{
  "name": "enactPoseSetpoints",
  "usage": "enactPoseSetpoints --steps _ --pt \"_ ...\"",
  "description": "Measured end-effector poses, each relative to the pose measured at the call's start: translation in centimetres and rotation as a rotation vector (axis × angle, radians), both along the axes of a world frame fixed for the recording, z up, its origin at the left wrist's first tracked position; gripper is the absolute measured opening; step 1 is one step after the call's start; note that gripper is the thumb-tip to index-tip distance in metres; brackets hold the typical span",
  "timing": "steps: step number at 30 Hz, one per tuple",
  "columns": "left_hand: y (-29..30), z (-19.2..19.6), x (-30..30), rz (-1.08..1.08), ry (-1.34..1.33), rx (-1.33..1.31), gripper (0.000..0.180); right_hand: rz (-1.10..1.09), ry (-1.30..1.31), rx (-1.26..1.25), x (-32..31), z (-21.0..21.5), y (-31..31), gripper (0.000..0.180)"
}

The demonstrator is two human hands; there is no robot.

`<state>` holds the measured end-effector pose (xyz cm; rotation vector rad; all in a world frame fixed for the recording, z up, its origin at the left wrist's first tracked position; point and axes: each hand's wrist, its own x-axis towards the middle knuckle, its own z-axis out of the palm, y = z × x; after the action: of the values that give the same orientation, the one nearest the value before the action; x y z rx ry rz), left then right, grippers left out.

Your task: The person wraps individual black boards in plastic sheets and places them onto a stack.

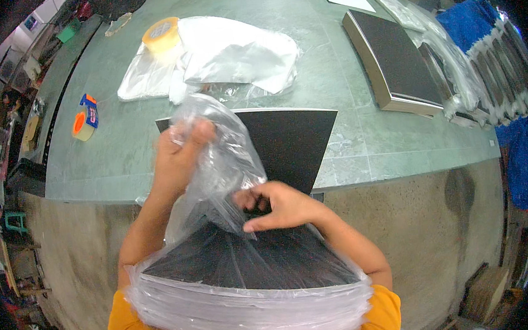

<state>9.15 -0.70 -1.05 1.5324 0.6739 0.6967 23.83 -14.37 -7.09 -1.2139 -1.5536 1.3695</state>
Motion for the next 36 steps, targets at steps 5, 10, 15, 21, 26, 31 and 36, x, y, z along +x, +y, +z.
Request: enactPoseSetpoints --steps 5,10,15,21,26,31,36 --pt "1.9 -1.5 -1.1 -0.009 0.071 0.384 0.029 -0.206 0.205 -0.152 -0.9 2.1 1.1 0.029" --pt "4.4 5.9 -8.9 0.537 -0.346 -0.106 0.028 -0.366 0.33 -0.216 1.7 0.6 -0.2 0.015" --pt "-1.6 1.6 -4.7 -0.245 0.233 0.367 0.034 -0.339 0.422 -0.049 -0.5 1.5 1.7 0.013" --pt "-1.6 -1.6 -2.8 -0.238 0.237 0.135 0.013 -0.923 0.599 0.333 1.9 2.6 1.5 0.019" --pt "-1.9 -1.3 -2.6 -0.265 0.286 0.239 0.01 -0.567 0.132 0.205 0.1 2.3 0.0 0.024" --pt "-1.8 -1.7 -2.8 -0.137 0.268 0.226 0.011 -0.186 -0.042 -0.109 0.4 2.2 -0.1 0.02" --pt "-2.2 -2.1 -3.0 -0.129 0.219 0.229 0.011 -0.516 0.331 -0.064 0.8 3.6 0.7 0.014"
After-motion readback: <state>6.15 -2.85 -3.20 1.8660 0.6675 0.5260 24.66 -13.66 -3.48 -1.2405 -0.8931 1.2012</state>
